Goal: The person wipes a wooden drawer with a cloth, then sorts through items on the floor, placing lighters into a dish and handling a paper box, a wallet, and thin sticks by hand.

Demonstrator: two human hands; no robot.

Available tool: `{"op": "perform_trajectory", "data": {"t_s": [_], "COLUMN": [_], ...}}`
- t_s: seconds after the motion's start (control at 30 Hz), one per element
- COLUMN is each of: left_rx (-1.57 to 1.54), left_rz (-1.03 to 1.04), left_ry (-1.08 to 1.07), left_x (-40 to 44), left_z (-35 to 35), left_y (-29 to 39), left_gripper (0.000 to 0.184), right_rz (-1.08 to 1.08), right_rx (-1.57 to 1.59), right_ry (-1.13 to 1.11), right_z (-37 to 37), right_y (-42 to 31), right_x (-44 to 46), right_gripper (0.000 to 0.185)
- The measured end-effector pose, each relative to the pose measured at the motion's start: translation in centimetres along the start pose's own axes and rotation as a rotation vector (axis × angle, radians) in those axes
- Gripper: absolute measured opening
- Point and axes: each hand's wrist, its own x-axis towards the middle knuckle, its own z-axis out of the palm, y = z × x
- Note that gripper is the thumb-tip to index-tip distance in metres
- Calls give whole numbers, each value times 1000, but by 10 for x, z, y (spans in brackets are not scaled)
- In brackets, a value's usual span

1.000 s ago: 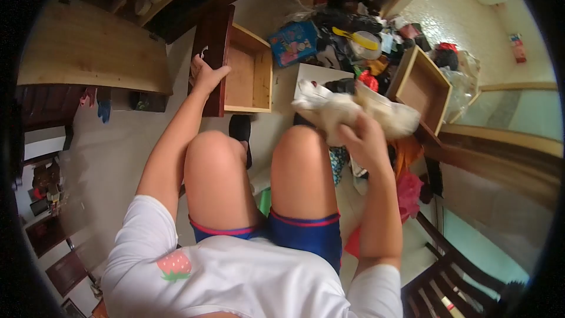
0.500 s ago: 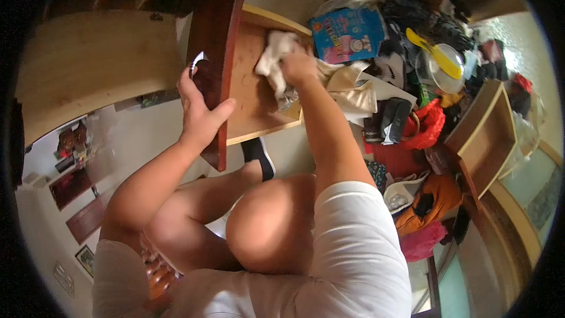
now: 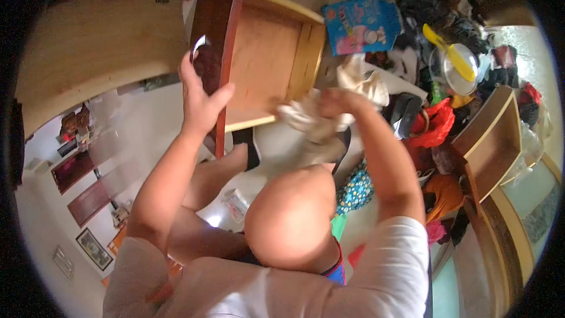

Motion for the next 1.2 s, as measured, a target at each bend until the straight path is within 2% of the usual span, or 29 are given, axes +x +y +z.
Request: {"op": "perform_trajectory", "data": {"t_s": [0.03, 0.07, 0.1, 0.13, 0.2, 0.23, 0.27, 0.3, 0.4, 0.43, 0.53, 0.57, 0.67, 0.7, 0.73, 0.77, 0.8, 0.83, 0.87, 0.93, 0.97, 1.0, 1.07, 1.13, 1.2], "left_rx": [17, 24, 29, 35, 75, 77, 80, 93, 134, 148, 190, 189, 144, 138, 135, 119, 95, 72, 51, 71, 83, 98, 98, 125, 120], "left_rz": [-6, 4, 8, 18, 62, 70, 78, 76, 72, 76, 98, 103, 90, 80, 66, 67, 67, 64, 58, 70, 87, 91, 80, 83, 81], "left_ry": [1, 8, 5, 8, 29, 36, 40, 41, 42, 52, 100, 108, 89, 84, 77, 71, 76, 83, 94, 61, 56, 54, 41, 39, 43], "left_x": [1, 4, 3, 1, 1, 0, -2, -2, -5, -6, -4, -3, -5, -5, -6, -6, -5, -5, -5, -3, -2, -5, -8, -5, -5], "left_z": [-2, -2, -1, -1, 2, 3, 5, 6, 8, 10, 16, 17, 19, 17, 16, 16, 16, 17, 18, 18, 18, 16, 15, 12, 12], "left_y": [5, 4, 3, 4, 11, 11, 12, 13, 19, 23, 30, 29, 31, 31, 29, 24, 21, 19, 17, 20, 21, 21, 20, 20, 21], "left_gripper": [81, 81, 81, 80, 80, 79, 79, 79, 79, 79, 80, 80, 80, 79, 79, 77, 81, 84, 88, 85, 81, 78, 79, 79, 78], "right_rz": [144, 672, 829, 868, 790, 710, 625, 488, 566, 466, 518, 451, 381, 374, 292, 51, 190, -314, -172, -256, -189, -129, 239, 332, 227], "right_rx": [-83, 302, 343, 361, 365, 344, 409, 266, 263, -24, 283, 197, 740, 847, 1117, 1535, 1646, 1669, 1692, 980, 907, 841, 939, 889, 920], "right_ry": [-193, 277, 389, 474, 691, 640, 373, 468, 414, 233, 122, 66, 172, 254, 371, 548, 485, 949, 691, 1081, 1025, 956, 715, 628, 648], "right_z": [-16, -40, -63, -70, -87, -95, -100, -46, -43, -45, -47, -48, -48, -56, -36, -78, -121, -129, -125, -97, -90, -89, -84, 8, 14], "right_y": [-10, -34, -38, -37, -40, -45, -44, -28, -34, -37, -49, -44, -41, -50, -48, -79, -107, -130, -125, -122, -114, -109, -107, -54, -51], "right_x": [-28, -61, -63, -57, -15, 8, 33, 75, 76, 75, 86, 90, 86, 74, 85, 49, 24, 35, 45, 81, 89, 87, 61, 108, 100], "right_gripper": [20, 24, 30, 31, 32, 32, 32, 36, 37, 37, 37, 43, 49, 56, 52, 42, 33, 28, 28, 30, 30, 31, 31, 34, 42]}}
